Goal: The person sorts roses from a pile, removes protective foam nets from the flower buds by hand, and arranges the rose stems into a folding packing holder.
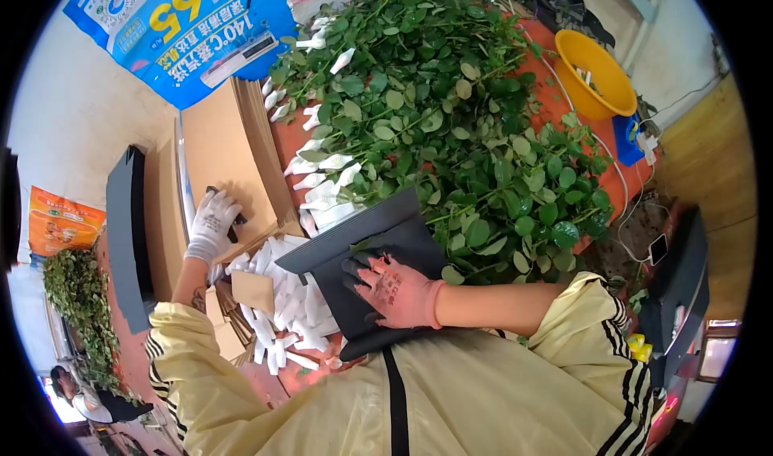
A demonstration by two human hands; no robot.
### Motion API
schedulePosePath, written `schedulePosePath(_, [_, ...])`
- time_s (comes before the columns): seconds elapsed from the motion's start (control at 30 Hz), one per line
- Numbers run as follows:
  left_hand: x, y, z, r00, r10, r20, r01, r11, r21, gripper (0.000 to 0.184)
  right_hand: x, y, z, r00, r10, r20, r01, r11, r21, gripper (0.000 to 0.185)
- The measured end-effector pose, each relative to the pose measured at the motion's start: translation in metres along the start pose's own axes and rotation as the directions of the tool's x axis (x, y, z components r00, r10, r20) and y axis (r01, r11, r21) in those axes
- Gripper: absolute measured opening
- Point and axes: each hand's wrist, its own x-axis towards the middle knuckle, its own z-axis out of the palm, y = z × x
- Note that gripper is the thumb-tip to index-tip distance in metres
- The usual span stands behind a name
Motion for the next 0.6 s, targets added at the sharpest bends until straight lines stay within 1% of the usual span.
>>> schedulePosePath(0.03, [0.000,-0.002,0.000,0.994,-0.089,-0.057,0.080,0.988,-0.132,0.049,0.001,-0.001,0.000,1.000,-0.002,-0.004,0.002,1.000,0.005,0.066])
schedulePosePath(0.07, [-0.002,0.012,-0.050,0.973,-0.231,-0.016,0.220,0.943,-0.250,0.051,0.001,-0.001,-0.002,1.000,-0.002,0.017,0.003,1.000,-0.023,0.065])
schedulePosePath(0.1, [-0.006,0.016,-0.041,0.973,-0.232,-0.013,0.222,0.943,-0.248,0.051,0.002,0.000,-0.004,0.999,-0.002,0.040,0.005,0.999,-0.053,0.064])
schedulePosePath(0.13, [-0.012,0.023,-0.025,0.863,-0.473,-0.179,0.233,0.686,-0.689,0.052,0.000,0.000,-0.009,0.999,-0.005,0.041,0.007,0.999,-0.051,0.064])
schedulePosePath(0.17, [-0.019,0.033,-0.026,0.669,-0.721,-0.183,0.050,0.289,-0.956,0.055,-0.002,-0.001,-0.015,0.998,-0.003,0.056,0.005,0.999,-0.039,0.064])
schedulePosePath(0.2, [-0.025,0.049,-0.027,0.522,-0.842,-0.136,-0.268,-0.010,-0.963,0.058,-0.004,-0.001,-0.019,0.997,-0.002,0.071,0.004,1.000,-0.030,0.064])
schedulePosePath(0.23, [-0.040,0.056,-0.023,0.523,-0.844,-0.116,-0.359,-0.094,-0.929,0.062,-0.004,-0.001,-0.018,0.997,-0.007,0.075,0.009,0.999,-0.035,0.064])
schedulePosePath(0.27, [-0.052,0.078,-0.036,0.506,-0.860,-0.060,-0.578,-0.287,-0.764,0.059,-0.004,-0.002,-0.017,0.996,0.004,0.092,0.000,0.999,-0.044,0.064])
schedulePosePath(0.3, [-0.062,0.102,-0.050,0.496,-0.868,0.001,-0.747,-0.428,-0.509,0.056,-0.003,-0.002,-0.015,0.994,0.011,0.111,-0.005,0.998,-0.059,0.065])
schedulePosePath(0.33, [-0.074,0.116,-0.042,0.565,-0.821,0.081,-0.769,-0.559,-0.309,0.052,0.003,-0.001,-0.009,0.993,0.017,0.113,-0.013,0.999,-0.033,0.066])
schedulePosePath(0.37, [-0.083,0.129,-0.044,0.635,-0.760,0.139,-0.757,-0.648,-0.085,0.047,0.002,-0.002,-0.008,0.992,-0.003,0.127,0.010,0.999,-0.053,0.066])
schedulePosePath(0.4, [-0.093,0.145,-0.049,0.676,-0.709,0.200,-0.726,-0.688,0.017,0.036,0.001,-0.003,-0.007,0.996,0.024,0.090,-0.013,0.993,-0.121,0.067])
schedulePosePath(0.43, [-0.096,0.161,-0.046,0.620,-0.741,0.259,-0.762,-0.647,-0.026,0.027,0.000,-0.005,-0.007,0.998,0.047,0.048,-0.037,0.982,-0.186,0.069])
schedulePosePath(0.47, [-0.096,0.176,-0.044,0.522,-0.796,0.306,-0.814,-0.572,-0.098,0.028,0.001,-0.005,-0.009,0.998,0.025,0.061,-0.012,0.979,-0.206,0.069])
schedulePosePath(0.5, [-0.096,0.190,-0.043,0.421,-0.839,0.344,-0.850,-0.497,-0.174,0.030,0.002,-0.005,-0.011,0.996,0.051,0.071,-0.035,0.977,-0.210,0.070])
schedulePosePath(0.53, [-0.097,0.201,-0.042,0.355,-0.869,0.346,-0.854,-0.452,-0.259,0.038,0.003,-0.007,-0.013,0.994,0.078,0.081,-0.059,0.975,-0.213,0.070])
schedulePosePath(0.57, [-0.095,0.212,-0.044,0.321,-0.879,0.353,-0.880,-0.415,-0.233,0.046,0.002,-0.008,-0.017,0.994,0.064,0.090,-0.042,0.973,-0.227,0.070])
schedulePosePath(0.6, [-0.094,0.219,-0.044,0.321,-0.880,0.350,-0.885,-0.411,-0.219,0.049,0.001,-0.009,-0.022,0.990,0.073,0.119,-0.052,0.984,-0.171,0.071])
